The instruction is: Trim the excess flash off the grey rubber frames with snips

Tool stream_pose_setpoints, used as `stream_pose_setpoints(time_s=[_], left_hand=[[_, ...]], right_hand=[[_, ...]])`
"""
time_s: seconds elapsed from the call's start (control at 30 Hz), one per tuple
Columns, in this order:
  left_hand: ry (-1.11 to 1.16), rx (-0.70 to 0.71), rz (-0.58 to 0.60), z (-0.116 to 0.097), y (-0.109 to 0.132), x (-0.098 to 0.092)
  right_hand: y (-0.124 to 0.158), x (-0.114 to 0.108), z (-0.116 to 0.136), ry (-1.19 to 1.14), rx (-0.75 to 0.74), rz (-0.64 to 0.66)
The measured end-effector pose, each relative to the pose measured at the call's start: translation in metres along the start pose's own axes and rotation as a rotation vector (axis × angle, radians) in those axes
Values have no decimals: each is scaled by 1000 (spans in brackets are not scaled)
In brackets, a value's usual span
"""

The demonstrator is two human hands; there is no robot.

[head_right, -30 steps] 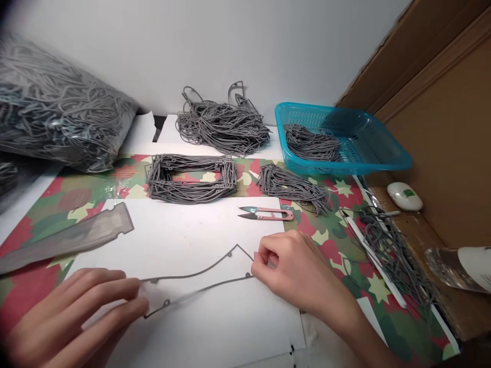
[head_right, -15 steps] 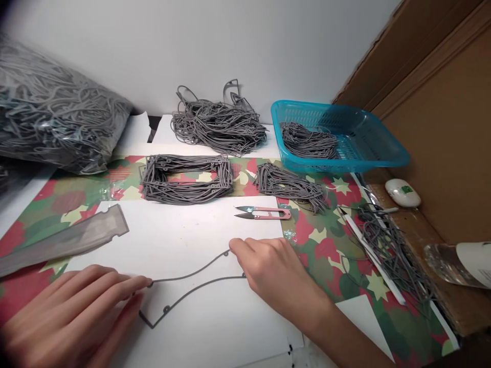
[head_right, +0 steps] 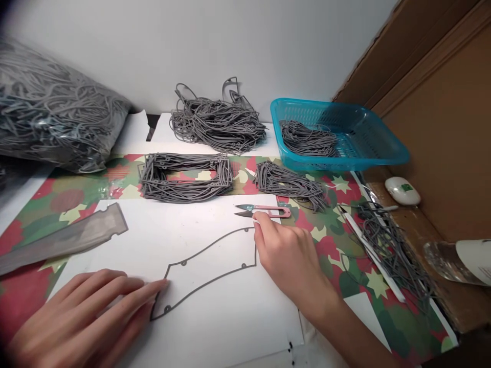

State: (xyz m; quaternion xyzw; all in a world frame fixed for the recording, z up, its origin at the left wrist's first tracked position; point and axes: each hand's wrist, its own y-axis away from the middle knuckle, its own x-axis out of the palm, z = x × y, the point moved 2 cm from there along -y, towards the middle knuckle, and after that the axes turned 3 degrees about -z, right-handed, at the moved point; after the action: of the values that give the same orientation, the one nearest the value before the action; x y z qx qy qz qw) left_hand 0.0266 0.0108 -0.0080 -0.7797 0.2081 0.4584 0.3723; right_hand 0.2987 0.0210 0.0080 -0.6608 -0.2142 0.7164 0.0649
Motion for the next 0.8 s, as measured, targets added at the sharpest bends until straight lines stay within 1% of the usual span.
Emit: stream_pose_setpoints(time_s=[0.17, 0.23, 0.37, 0.53, 0.67, 0.8], left_hand=[[-146, 21, 38, 9, 2, 3], [-169, 3, 56, 12, 1, 4], [-168, -8, 70, 13, 1, 5], [-161, -4, 44, 12, -1, 5], [-160, 14, 41, 11, -4, 5], [-156, -5, 54, 11, -3, 5]], right_hand=[[1, 0, 1, -27, 4, 11], [1, 0, 1, -37, 9, 20], [2, 0, 0, -41, 8, 17], [2, 1, 0, -49, 8, 12], [2, 1, 1, -61, 16, 38], [2, 1, 3, -65, 6, 51]])
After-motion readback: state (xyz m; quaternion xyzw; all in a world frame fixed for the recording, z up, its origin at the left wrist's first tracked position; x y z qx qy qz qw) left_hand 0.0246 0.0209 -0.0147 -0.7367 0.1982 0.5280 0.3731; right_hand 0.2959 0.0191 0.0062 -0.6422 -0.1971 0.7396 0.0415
